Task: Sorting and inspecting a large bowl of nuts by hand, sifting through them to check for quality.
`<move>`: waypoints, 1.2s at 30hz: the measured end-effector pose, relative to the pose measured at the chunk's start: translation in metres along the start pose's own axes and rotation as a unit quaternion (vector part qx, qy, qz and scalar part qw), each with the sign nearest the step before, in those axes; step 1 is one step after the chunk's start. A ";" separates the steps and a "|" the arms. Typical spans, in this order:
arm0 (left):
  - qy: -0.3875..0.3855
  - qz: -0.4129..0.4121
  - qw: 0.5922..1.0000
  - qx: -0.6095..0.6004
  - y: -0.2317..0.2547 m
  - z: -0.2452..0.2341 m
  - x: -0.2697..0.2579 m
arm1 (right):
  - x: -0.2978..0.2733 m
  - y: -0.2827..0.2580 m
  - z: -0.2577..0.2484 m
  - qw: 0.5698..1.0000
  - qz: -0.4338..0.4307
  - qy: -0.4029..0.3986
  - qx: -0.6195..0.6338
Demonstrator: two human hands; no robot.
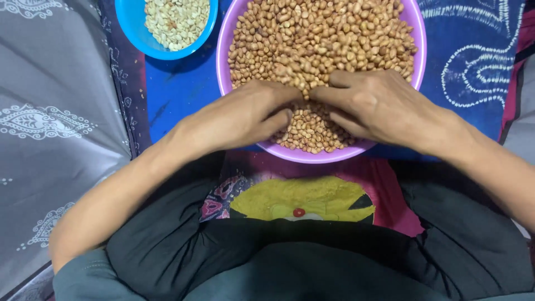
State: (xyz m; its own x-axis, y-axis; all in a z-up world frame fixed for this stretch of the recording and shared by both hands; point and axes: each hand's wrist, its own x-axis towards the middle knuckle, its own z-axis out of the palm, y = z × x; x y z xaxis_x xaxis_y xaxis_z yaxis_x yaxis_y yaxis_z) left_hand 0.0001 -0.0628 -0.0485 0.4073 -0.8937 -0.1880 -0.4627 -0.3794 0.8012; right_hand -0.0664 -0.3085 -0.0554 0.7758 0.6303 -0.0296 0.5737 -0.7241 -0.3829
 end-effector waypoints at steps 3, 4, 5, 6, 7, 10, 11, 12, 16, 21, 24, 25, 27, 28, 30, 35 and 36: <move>0.057 0.055 0.997 0.018 0.001 -0.008 -0.006 | 0.002 -0.003 -0.008 0.999 0.009 0.005 0.031; 0.056 0.056 0.997 0.020 0.003 -0.011 -0.008 | 0.001 -0.003 -0.012 0.999 0.010 0.007 0.031; 0.071 0.062 0.995 0.033 0.004 -0.013 -0.009 | 0.000 -0.003 -0.015 0.997 0.019 0.005 0.074; 0.085 0.067 0.993 0.044 0.005 -0.014 -0.011 | -0.002 -0.004 -0.018 0.992 0.028 0.001 0.119; 0.083 0.068 0.993 0.043 0.005 -0.012 -0.012 | -0.006 -0.004 -0.022 0.992 0.031 0.001 0.121; 0.038 0.080 0.994 0.066 0.007 -0.001 -0.012 | -0.019 -0.006 -0.035 0.991 0.067 -0.028 0.109; -0.019 0.103 0.994 0.034 0.007 0.007 -0.010 | -0.023 -0.008 -0.039 0.993 0.072 -0.057 0.069; -0.075 0.124 0.989 0.002 0.007 0.016 -0.008 | -0.028 -0.010 -0.043 0.993 0.075 -0.086 0.027; -0.046 0.135 0.988 0.063 0.007 0.051 0.007 | -0.027 -0.016 -0.039 0.969 0.117 -0.204 -0.070; 0.090 0.128 0.972 0.173 -0.009 0.048 0.019 | -0.013 0.002 -0.018 0.993 0.027 -0.111 -0.041; 0.069 0.066 0.979 0.181 -0.011 0.029 0.014 | 0.000 0.013 -0.013 0.997 -0.021 -0.060 -0.043; 0.065 0.067 0.979 0.183 -0.012 0.024 0.011 | 0.003 0.015 -0.009 0.997 -0.018 -0.057 -0.041; 0.085 0.048 0.980 0.172 -0.014 0.013 0.005 | 0.010 0.020 -0.002 0.998 -0.027 -0.025 -0.050; 0.083 0.050 0.980 0.174 -0.011 0.009 0.004 | 0.012 0.021 0.002 0.998 -0.024 -0.021 -0.049; 0.094 0.038 0.985 0.141 -0.006 0.001 0.000 | 0.016 0.023 0.010 0.999 -0.032 -0.004 -0.042; 0.106 0.068 0.985 0.119 0.002 -0.005 -0.006 | 0.004 0.007 -0.021 0.998 0.004 -0.031 0.062; 0.111 0.075 0.983 0.125 0.003 -0.005 -0.007 | 0.001 0.001 -0.031 0.992 0.037 -0.044 0.108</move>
State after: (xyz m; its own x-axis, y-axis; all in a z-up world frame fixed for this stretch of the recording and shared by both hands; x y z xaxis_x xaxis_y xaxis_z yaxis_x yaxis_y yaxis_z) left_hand 0.0000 -0.0566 -0.0420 0.4695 -0.8799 0.0729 -0.6979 -0.3193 0.6411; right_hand -0.0568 -0.3167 -0.0270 0.7818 0.6072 -0.1417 0.4394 -0.6978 -0.5657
